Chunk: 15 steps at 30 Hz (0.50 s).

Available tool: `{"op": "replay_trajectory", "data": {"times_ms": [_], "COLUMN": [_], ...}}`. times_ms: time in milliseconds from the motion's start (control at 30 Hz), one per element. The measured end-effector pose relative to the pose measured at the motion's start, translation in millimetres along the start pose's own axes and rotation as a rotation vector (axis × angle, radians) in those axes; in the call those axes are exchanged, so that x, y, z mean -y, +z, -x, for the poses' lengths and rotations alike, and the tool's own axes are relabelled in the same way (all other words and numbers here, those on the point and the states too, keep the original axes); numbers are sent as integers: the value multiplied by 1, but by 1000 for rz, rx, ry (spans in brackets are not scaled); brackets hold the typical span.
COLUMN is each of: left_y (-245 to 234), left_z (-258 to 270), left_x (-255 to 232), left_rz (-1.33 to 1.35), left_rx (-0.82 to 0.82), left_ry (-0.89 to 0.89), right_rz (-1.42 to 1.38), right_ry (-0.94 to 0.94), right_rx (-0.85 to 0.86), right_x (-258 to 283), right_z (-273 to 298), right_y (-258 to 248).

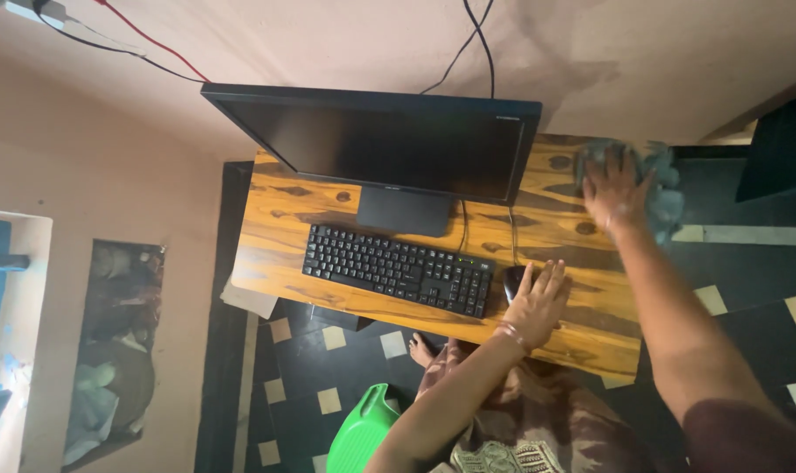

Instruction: The person wipes a wooden desk surface, a computer monitor, a keyboard, and a wall-mounted router using a blue cloth. The person moves the monitor to clean behind it and wipes the router mounted on the wall.

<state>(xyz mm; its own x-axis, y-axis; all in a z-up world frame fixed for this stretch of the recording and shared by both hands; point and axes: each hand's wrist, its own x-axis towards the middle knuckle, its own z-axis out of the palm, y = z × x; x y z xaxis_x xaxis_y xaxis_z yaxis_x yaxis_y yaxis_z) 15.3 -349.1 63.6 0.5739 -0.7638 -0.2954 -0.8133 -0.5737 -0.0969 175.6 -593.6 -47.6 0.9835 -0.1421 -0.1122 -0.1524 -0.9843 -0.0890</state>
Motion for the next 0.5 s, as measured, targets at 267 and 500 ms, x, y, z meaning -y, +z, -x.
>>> {"op": "replay_trajectory", "data": {"times_ms": [267,500], "left_y": [-4,-5], "left_z": [7,5], "left_x": [-24,-16], "left_rz": [101,53], "left_rx": [44,-10], "left_ry": [-87,-89], "right_rz": [-87,-98], "right_ry": [42,-82], "right_rx": [-13,-218], "right_x": [-10,51], "right_z": [59,288], "right_y": [-17,15]}}
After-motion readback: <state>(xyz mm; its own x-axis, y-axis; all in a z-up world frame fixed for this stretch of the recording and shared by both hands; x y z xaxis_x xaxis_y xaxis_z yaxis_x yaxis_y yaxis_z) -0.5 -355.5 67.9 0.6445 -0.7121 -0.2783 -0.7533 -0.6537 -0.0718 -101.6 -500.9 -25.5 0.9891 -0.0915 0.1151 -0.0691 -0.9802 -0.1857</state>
